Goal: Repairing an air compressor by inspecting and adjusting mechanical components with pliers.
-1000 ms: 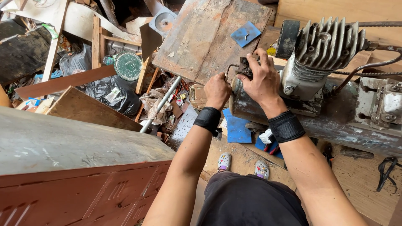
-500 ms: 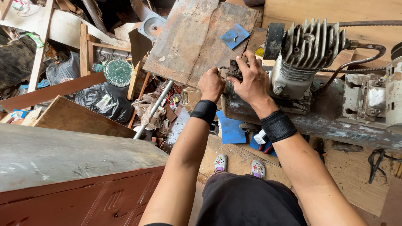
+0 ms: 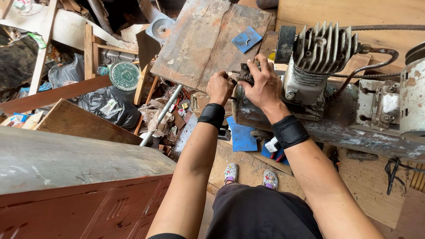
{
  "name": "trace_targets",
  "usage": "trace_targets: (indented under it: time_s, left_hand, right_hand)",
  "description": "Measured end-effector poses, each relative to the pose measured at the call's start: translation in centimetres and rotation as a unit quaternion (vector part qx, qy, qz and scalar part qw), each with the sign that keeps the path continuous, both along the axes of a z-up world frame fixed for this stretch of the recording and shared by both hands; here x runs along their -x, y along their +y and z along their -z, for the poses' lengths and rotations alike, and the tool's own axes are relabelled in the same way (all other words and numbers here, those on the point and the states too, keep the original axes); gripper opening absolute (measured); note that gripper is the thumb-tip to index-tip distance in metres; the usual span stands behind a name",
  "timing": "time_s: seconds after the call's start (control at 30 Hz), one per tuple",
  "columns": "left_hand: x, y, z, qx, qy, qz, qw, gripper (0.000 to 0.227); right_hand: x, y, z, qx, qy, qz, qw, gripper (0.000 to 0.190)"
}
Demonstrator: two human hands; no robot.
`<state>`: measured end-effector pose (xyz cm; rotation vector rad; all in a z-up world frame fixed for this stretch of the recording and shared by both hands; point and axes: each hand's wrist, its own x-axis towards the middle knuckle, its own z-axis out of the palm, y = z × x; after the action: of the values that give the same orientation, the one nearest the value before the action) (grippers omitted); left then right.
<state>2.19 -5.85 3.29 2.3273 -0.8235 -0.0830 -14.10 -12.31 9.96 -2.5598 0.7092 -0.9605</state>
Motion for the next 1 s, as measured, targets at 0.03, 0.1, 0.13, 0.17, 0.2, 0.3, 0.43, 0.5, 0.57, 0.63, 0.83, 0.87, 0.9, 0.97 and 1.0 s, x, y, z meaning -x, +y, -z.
trace_targets:
  time_s: [0.03, 0.1, 0.13, 0.17, 0.2, 0.3, 0.43, 0.5, 0.57, 0.63, 0.83, 0.87, 0.9, 0.97, 1.0]
  left_hand:
    - [0.0, 0.3, 0.1, 0.001, -0.002, -0.004, 1.000, 0.018]
    - [0.0, 1.0, 0.3, 0.016, 0.017, -0.015, 1.000, 0.019]
    - [0.4, 1.6, 0.2, 0.015, 0.016, -0.017, 1.000, 0.019]
    - [0.9, 2.3, 0.3, 0.010, 0.023, -0.015, 1.000, 0.020]
    - [1.1, 2.6, 0.1, 0.009, 0.028, -0.013, 0.999, 0.020]
    - [1.1, 3.7, -0.3, -0.017, 0.036, 0.000, 0.999, 0.021]
    - [2.1, 3.5, -1.0, -0.036, 0.065, -0.025, 0.997, 0.019]
    - [1.9, 3.4, -1.5, -0.022, 0.055, -0.028, 0.998, 0.018]
    - [1.7, 3.0, -1.2, -0.026, 0.051, -0.031, 0.998, 0.018]
    - [1.3, 2.3, -0.4, -0.032, 0.050, -0.028, 0.998, 0.018]
    - [0.8, 1.0, 0.6, -0.002, 0.072, -0.029, 0.997, 0.020]
    - [0.9, 0.9, 0.2, 0.008, 0.051, -0.029, 0.998, 0.018]
    - [1.0, 0.7, -0.2, 0.019, 0.030, -0.028, 0.999, 0.018]
    - [1.0, 0.0, -0.1, 0.014, 0.024, -0.023, 0.999, 0.017]
    - [1.1, -0.1, 0.0, 0.009, 0.018, -0.022, 1.000, 0.017]
  right_hand:
    - [0.0, -0.1, 0.2, 0.001, -0.002, -0.004, 1.000, 0.070]
    - [0.0, -0.3, 0.7, 0.013, -0.015, -0.011, 1.000, 0.071]
    - [0.1, -0.1, 0.6, 0.011, -0.015, -0.013, 1.000, 0.071]
    - [0.2, 0.0, 0.6, 0.009, -0.007, -0.011, 1.000, 0.070]
    - [0.2, -0.2, 0.4, 0.009, -0.001, -0.009, 1.000, 0.070]
    - [0.3, -0.1, 0.3, 0.017, 0.000, -0.009, 1.000, 0.070]
    - [0.4, -0.6, 1.2, 0.020, -0.002, -0.020, 1.000, 0.070]
    - [0.1, -0.8, 1.5, 0.017, 0.003, -0.021, 1.000, 0.072]
    - [0.1, -0.6, 1.1, 0.012, 0.005, -0.021, 1.000, 0.072]
    - [0.1, -0.7, 0.9, 0.006, 0.008, -0.016, 1.000, 0.071]
    - [0.0, -0.8, 1.1, 0.007, 0.009, -0.010, 1.000, 0.074]
    - [0.0, -0.8, 1.1, 0.010, 0.006, -0.013, 1.000, 0.073]
    - [0.0, -0.9, 1.1, 0.013, 0.002, -0.016, 1.000, 0.072]
    - [0.0, -0.8, 0.8, 0.009, 0.001, -0.015, 1.000, 0.073]
    - [0.0, -0.7, 0.7, 0.004, -0.001, -0.019, 1.000, 0.074]
